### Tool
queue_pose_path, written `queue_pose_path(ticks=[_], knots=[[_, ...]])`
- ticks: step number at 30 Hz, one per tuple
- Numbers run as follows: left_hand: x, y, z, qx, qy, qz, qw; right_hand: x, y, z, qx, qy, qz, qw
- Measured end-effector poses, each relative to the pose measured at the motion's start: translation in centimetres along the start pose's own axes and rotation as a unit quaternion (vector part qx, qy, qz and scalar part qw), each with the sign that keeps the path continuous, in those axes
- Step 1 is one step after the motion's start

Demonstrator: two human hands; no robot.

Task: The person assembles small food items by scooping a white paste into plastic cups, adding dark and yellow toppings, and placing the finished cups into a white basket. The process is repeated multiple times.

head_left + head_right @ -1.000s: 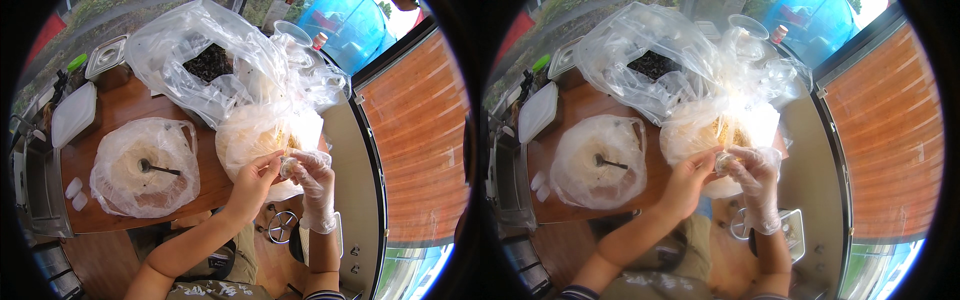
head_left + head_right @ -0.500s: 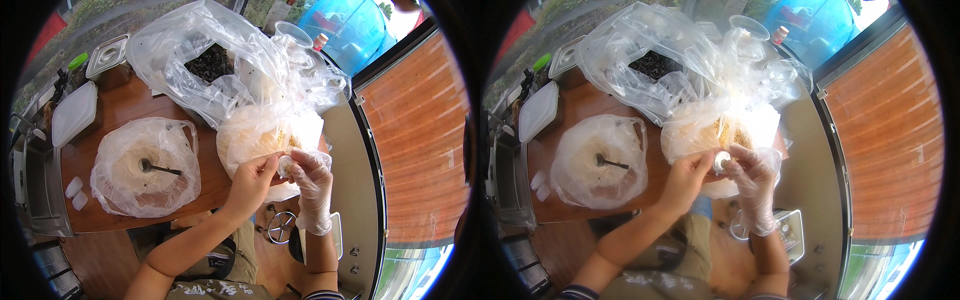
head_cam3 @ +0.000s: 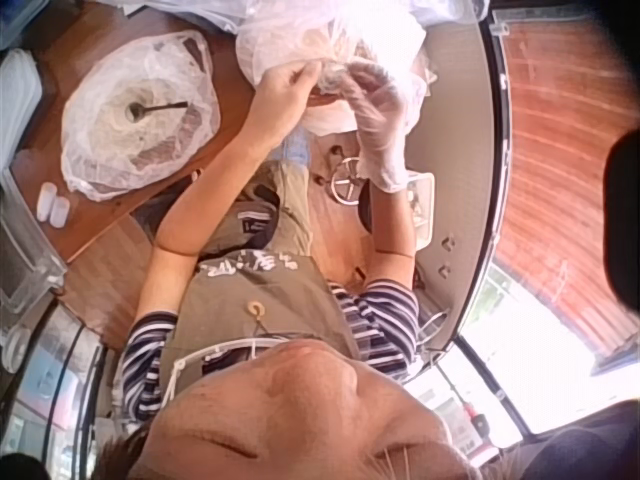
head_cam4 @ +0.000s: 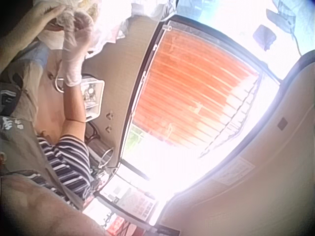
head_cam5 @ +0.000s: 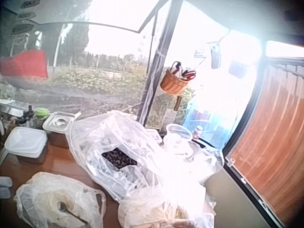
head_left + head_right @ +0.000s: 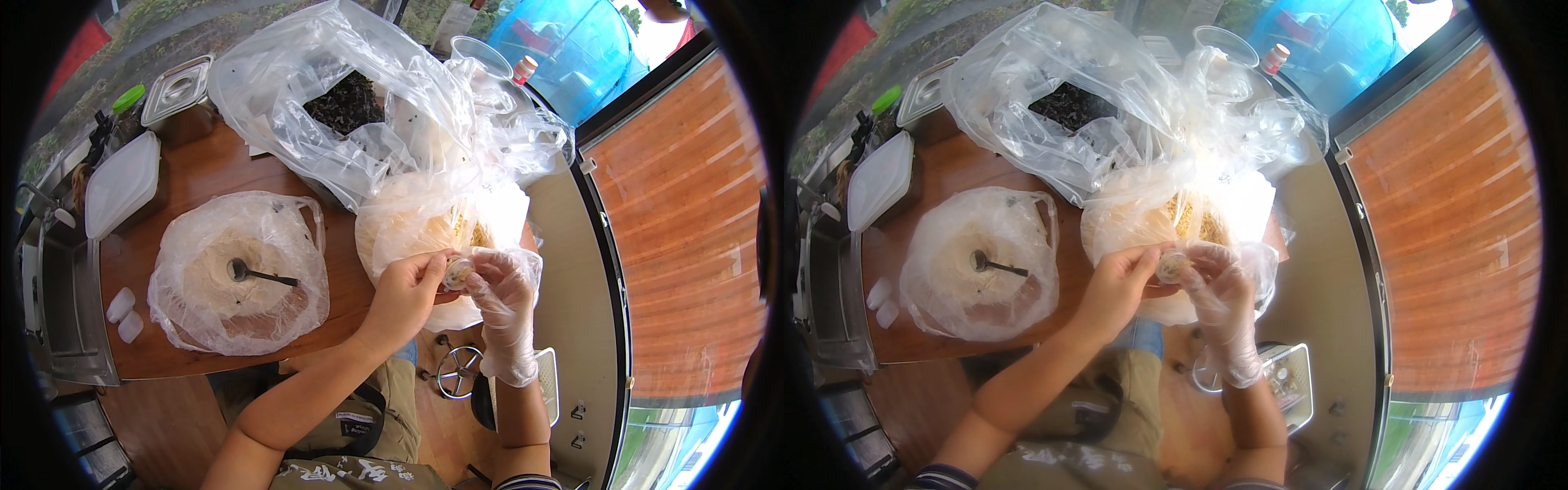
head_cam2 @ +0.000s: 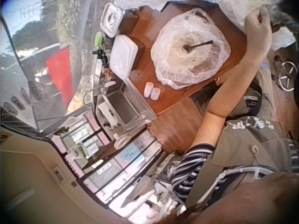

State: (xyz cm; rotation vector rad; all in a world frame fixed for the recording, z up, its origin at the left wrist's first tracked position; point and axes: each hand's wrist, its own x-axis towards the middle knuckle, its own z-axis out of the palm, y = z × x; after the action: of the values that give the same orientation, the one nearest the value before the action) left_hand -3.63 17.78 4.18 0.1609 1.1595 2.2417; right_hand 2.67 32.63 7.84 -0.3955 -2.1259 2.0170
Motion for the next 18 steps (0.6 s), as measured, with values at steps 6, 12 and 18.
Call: queue_pose_path(ticks=[6, 12, 18], knots=[[0.3, 0.3, -0.8, -0.004, -0.037, -0.032, 0.999, 0.1, 0.5, 0.0, -0.003, -0.002, 0.005, 1.0], [0.0, 0.5, -1.1, 0.066, -0.048, -0.028, 0.996, 0.3, 0.7, -0.1, -0.015, 0.005, 0.022, 1.0], [-0.8, -0.1, -0.5, 0.237, -0.03, 0.096, 0.966, 0.2, 0.8, 0.6, 0.031, 0.02, 0.022, 0.999]])
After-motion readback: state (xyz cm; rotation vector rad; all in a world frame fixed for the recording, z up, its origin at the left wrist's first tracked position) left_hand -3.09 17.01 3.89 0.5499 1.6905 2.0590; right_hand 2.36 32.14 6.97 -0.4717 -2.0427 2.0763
